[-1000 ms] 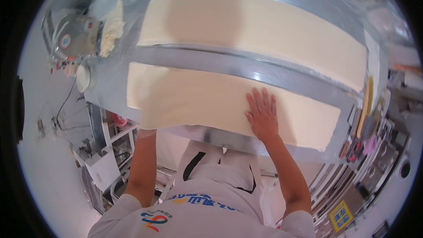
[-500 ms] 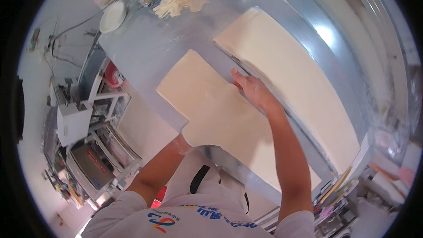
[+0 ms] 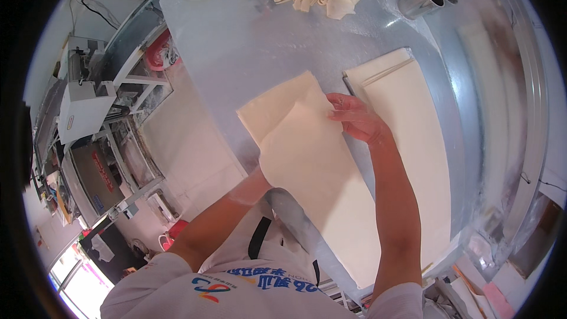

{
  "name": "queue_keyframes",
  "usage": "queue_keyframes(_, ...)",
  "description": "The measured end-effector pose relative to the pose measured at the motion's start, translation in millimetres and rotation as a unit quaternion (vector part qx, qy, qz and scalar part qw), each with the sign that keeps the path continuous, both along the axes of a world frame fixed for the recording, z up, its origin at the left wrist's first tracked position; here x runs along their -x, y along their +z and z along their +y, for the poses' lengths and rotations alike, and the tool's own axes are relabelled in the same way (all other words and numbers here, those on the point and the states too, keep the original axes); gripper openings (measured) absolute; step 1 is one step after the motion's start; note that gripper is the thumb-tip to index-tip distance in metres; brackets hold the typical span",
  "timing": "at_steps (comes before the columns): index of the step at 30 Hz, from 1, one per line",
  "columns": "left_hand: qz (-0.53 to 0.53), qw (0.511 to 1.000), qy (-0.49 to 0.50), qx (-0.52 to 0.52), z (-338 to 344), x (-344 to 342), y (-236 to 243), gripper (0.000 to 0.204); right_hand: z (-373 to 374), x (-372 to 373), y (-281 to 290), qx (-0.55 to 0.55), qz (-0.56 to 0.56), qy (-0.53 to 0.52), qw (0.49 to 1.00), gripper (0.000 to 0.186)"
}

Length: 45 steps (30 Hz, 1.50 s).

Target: The person prepares dough on a metal work surface by repeatedly folding, flipping, and smoothing it by hand.

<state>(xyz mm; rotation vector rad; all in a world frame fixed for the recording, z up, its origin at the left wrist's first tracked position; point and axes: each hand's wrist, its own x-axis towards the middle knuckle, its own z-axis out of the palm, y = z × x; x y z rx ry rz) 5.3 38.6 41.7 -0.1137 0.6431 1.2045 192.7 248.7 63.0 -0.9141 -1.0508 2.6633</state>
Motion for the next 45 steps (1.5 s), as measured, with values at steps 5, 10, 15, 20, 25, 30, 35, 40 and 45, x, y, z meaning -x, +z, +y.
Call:
queue_keyframes(5,0.327,0.941,0.011,-0.087,-28.7,51.3,-16.7,0.048,2.4,30.0,10.3,-0.046,-0.093,-0.071,0.992,0.046)
queue_keyframes(10,0.196,0.975,0.102,0.010,-15.6,76.6,-29.5,0.033,1.7,47.9,-11.8,-0.158,-0.163,-0.097,0.969,0.041)
queue_keyframes(15,0.580,0.800,0.006,0.156,-4.3,78.7,-54.9,0.021,0.6,57.7,-36.2,-0.259,-0.227,-0.106,0.933,0.030)
queue_keyframes(20,0.670,0.720,-0.033,0.177,1.2,84.0,-30.4,0.026,-9.1,71.7,-38.8,-0.430,-0.325,-0.111,0.835,0.024)
queue_keyframes(25,0.747,0.645,-0.059,0.147,11.6,86.6,-20.4,0.025,-14.8,81.3,-42.6,-0.591,-0.341,-0.124,0.720,0.024)
queue_keyframes(30,0.864,0.502,-0.020,-0.011,8.0,65.1,-19.2,0.039,-69.6,55.8,-31.5,-0.694,-0.345,-0.224,0.590,0.036)
queue_keyframes(35,0.818,0.375,-0.261,-0.350,5.8,-6.0,-12.4,0.071,-239.5,3.5,-24.4,-0.612,-0.481,-0.191,0.598,0.051)
queue_keyframes(40,0.766,0.380,-0.314,-0.413,14.2,-25.6,-33.9,0.086,-336.4,-36.9,-21.8,-0.506,-0.589,-0.147,0.613,0.058)
queue_keyframes(45,0.861,0.300,-0.286,-0.295,37.4,-35.4,-28.7,0.095,-343.9,-49.9,-39.8,-0.477,-0.615,-0.106,0.619,0.070)
